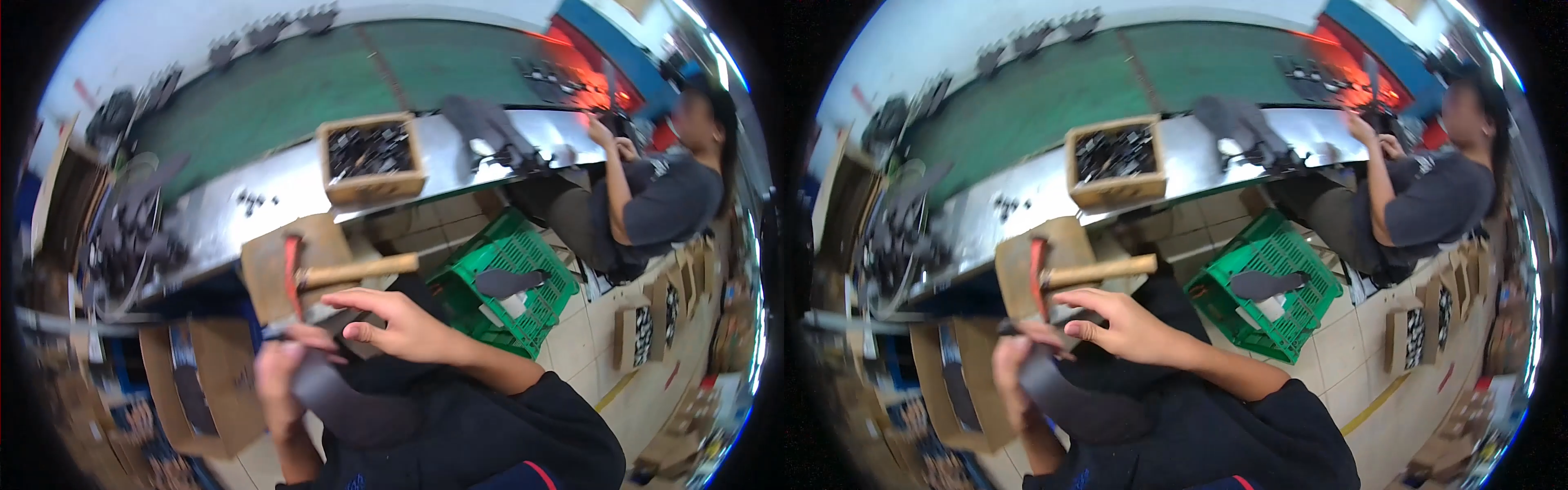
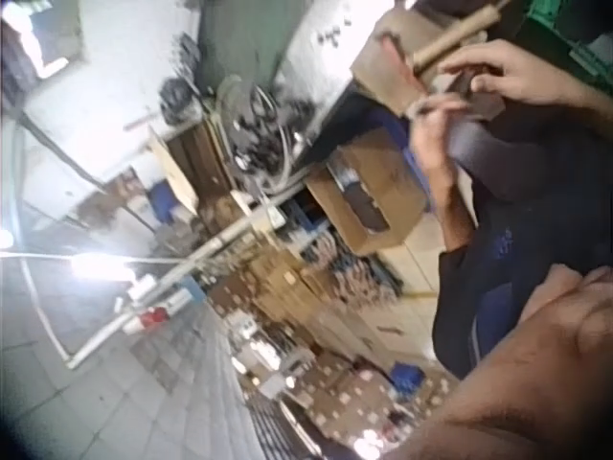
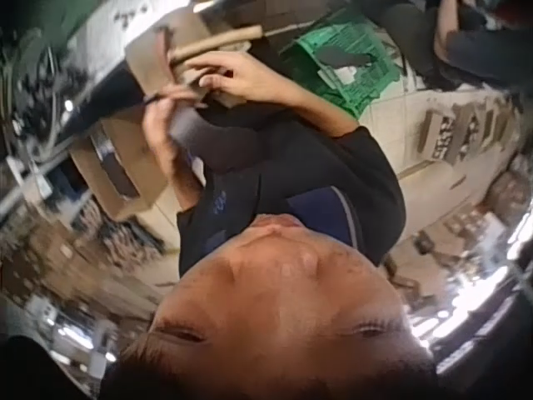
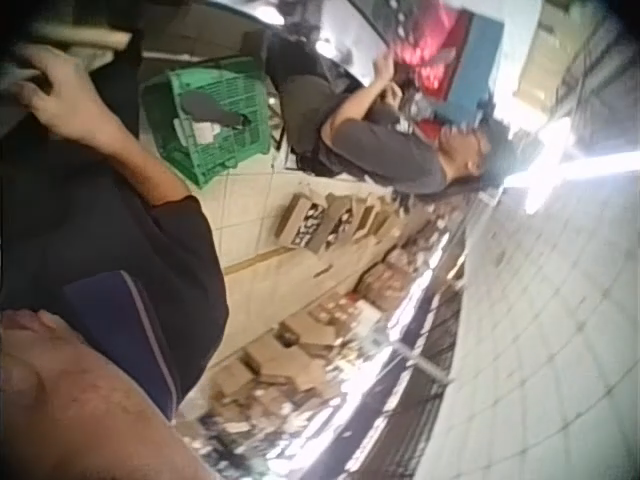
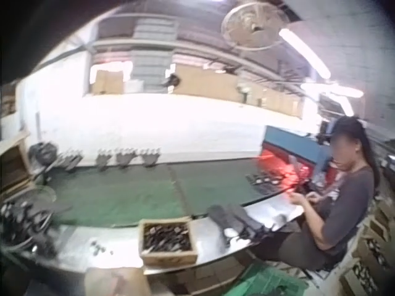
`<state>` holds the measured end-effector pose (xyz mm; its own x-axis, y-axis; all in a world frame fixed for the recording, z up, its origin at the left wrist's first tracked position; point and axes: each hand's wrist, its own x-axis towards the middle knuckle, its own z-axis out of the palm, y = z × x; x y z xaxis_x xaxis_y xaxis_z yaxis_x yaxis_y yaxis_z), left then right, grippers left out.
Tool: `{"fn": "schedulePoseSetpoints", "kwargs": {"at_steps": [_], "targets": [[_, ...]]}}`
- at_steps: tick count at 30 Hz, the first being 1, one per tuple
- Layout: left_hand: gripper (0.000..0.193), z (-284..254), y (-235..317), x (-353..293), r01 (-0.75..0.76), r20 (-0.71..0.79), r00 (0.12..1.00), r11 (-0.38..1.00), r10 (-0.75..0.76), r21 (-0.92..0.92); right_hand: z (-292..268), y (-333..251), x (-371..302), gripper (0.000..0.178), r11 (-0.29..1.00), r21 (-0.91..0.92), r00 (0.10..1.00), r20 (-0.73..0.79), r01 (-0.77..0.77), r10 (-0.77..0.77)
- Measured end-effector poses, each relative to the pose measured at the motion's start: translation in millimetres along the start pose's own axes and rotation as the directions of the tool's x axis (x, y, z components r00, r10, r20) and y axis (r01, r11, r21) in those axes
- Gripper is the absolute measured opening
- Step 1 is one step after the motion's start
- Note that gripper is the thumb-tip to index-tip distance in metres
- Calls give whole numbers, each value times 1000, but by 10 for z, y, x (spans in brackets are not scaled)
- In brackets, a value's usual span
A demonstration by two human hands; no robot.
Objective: Manually assemble and secure heel components to shoe soles using a hammer and small clips.
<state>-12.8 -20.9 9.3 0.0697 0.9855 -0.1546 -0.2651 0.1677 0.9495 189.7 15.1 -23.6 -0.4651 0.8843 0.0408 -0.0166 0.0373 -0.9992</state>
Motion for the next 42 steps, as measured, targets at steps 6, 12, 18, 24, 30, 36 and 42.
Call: {"fn": "schedulePoseSetpoints", "kwargs": {"at_steps": [6,12,18,24,30,36,42], "targets": [[41,-2028,824,1122,-508,-557,488,737,672,445,-1287,288,-473,12,916,-396,659,-706,-65,-258],[87,-3567,1439,2111,191,-461,162,430,873,882,-3270,464,-776,25,649,-607,318,-794,-459,-517],[83,-2725,546,2091,97,-260,225,244,939,965,-3284,382,-445,40,573,-527,305,-844,-627,-442],[64,-2236,176,2016,-6,-209,446,237,870,972,-4072,519,-72,40,339,-577,453,-807,-743,-380],[51,-505,537,1308,-204,132,536,-24,834,979,-2743,-774,461,23,-230,-902,492,22,-367,-871],[95,316,789,769,-602,524,759,722,386,341,-598,-1646,652,34,-204,-692,424,619,693,-661],[75,-192,302,390,74,340,940,985,-17,-155,-293,-251,703,102,423,-854,854,48,304,-518]]}}
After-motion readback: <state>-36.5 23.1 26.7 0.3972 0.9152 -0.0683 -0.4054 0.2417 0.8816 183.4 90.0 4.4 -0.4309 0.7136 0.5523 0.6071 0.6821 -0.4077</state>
